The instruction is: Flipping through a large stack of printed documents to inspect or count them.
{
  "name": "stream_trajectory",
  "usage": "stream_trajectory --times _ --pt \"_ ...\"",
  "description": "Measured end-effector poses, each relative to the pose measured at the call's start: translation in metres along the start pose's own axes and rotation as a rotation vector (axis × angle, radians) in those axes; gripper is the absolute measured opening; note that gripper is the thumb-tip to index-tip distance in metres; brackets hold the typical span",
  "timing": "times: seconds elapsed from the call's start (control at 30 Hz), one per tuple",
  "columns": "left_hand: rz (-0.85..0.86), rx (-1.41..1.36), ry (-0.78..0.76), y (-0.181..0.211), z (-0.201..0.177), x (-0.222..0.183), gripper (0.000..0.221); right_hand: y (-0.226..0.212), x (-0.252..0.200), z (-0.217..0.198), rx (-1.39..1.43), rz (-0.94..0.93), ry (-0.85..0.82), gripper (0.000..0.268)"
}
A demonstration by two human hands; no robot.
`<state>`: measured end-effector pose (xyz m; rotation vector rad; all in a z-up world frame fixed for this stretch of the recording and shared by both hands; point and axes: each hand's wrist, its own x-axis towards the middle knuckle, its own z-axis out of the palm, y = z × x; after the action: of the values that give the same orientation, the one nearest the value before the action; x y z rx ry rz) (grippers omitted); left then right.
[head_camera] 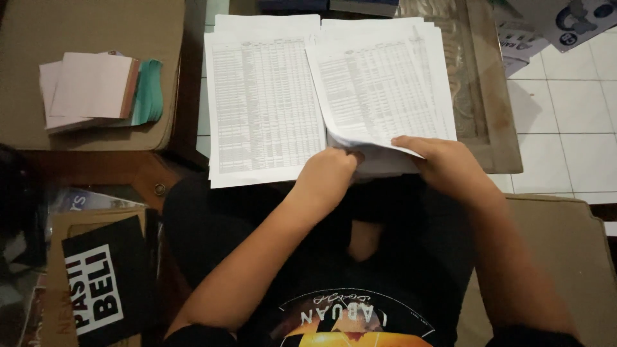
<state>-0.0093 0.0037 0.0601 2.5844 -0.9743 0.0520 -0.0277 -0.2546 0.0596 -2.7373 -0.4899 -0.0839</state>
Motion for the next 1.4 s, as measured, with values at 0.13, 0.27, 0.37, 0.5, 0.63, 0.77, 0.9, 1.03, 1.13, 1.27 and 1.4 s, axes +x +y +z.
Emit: stream_trajectory --times 0.13,0.27,0.37,0.5,0.63,0.77,0.9,1.03,1.13,1.27,1.4 --pt "-0.048 -0.11 -0.092 -0.008 0.007 0.005 0.037 0.0 0.004 0.005 0.042 0.034 -0.056 0.032" --pt "-0.064 -0.109 -0.07 -0.009 0.009 0.01 0.039 0.003 0.003 0.008 0.051 0.077 -0.062 0.03" --pt "-0.049 -0.076 -0.025 -0.011 0.011 0.011 0.036 -0.002 0.006 0.003 0.057 0.078 -0.072 0.03" --pt "-0.033 0.041 0.035 -0.038 0.059 0.012 0.013 -0.001 0.005 0.006 0.069 0.077 -0.082 0.031" --pt "-0.002 0.067 -0.023 -0.033 0.051 0.003 0.012 0.006 0.0 0.013 0.069 0.073 -0.065 0.032" --pt "0.012 -0.008 -0.044 -0.009 0.015 0.003 0.024 -0.012 0.007 -0.003 0.132 0.078 -0.063 0.028" --pt "0.035 -0.052 0.026 0.002 0.029 0.019 0.024 -0.026 0.011 -0.013 0.153 0.087 -0.063 0.027" --pt "0.013 -0.009 0.06 0.004 0.041 0.024 0.019 -0.03 0.009 -0.014 0.15 0.103 -0.062 0.027" --pt "-0.01 -0.069 0.043 0.006 0.025 0.023 0.021 -0.027 0.01 -0.016 0.137 0.092 -0.074 0.026" --pt "-0.064 -0.088 0.053 0.007 0.028 0.02 0.019 -0.03 0.01 -0.019 0.152 0.081 -0.091 0.027" --pt "-0.002 -0.007 0.047 -0.01 0.051 0.013 0.005 -0.009 0.005 -0.003 0.154 0.068 -0.077 0.025"
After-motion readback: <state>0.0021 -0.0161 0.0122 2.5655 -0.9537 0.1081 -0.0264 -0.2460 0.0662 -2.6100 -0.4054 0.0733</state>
